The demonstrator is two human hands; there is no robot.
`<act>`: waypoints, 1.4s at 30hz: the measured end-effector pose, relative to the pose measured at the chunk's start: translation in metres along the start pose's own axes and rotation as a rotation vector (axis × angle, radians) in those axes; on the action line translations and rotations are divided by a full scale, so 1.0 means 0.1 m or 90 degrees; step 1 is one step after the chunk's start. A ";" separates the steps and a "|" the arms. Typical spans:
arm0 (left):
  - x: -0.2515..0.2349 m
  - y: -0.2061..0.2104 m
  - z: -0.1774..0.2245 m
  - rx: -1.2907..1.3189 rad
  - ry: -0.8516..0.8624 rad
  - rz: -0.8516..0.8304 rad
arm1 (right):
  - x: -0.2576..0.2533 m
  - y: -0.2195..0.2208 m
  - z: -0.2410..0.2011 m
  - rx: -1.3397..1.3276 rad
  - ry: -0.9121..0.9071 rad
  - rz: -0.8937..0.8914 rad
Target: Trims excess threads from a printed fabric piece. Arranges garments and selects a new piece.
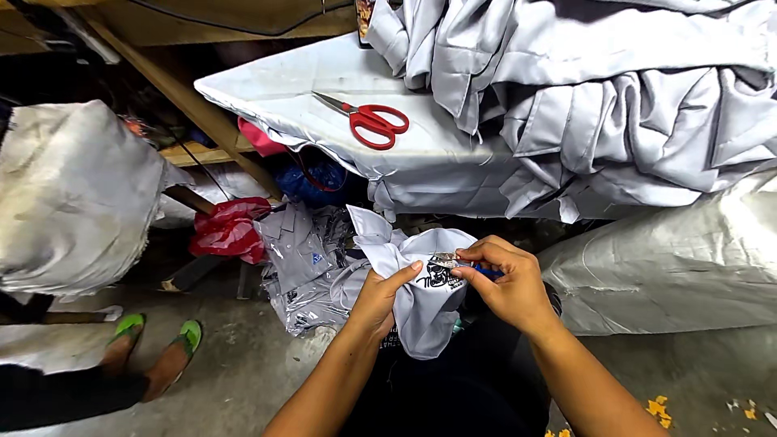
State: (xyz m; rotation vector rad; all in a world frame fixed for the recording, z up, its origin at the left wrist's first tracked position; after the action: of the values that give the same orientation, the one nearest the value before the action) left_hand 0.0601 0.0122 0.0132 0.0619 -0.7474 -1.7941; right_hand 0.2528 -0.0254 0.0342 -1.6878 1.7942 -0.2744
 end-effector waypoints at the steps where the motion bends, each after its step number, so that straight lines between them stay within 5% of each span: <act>1: 0.00 0.00 0.00 0.001 -0.003 0.000 | 0.00 -0.01 0.01 0.004 -0.013 -0.001; 42: 0.02 0.01 -0.01 -0.032 -0.005 -0.058 | 0.02 -0.11 0.11 0.033 -0.198 0.009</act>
State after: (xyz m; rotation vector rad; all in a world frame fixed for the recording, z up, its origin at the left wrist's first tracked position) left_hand 0.0609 0.0097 0.0137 0.0561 -0.7156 -1.8994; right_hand 0.2684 -0.0262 0.0309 -1.5839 1.5548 -0.0465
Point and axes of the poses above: each hand's wrist, its own x-axis away from the middle knuckle, its own y-axis out of the palm, z = x × y, the point moved 4 cm from there along -x, towards the middle knuckle, and after that the axes turned 7 degrees about -z, right-handed, at the moved point
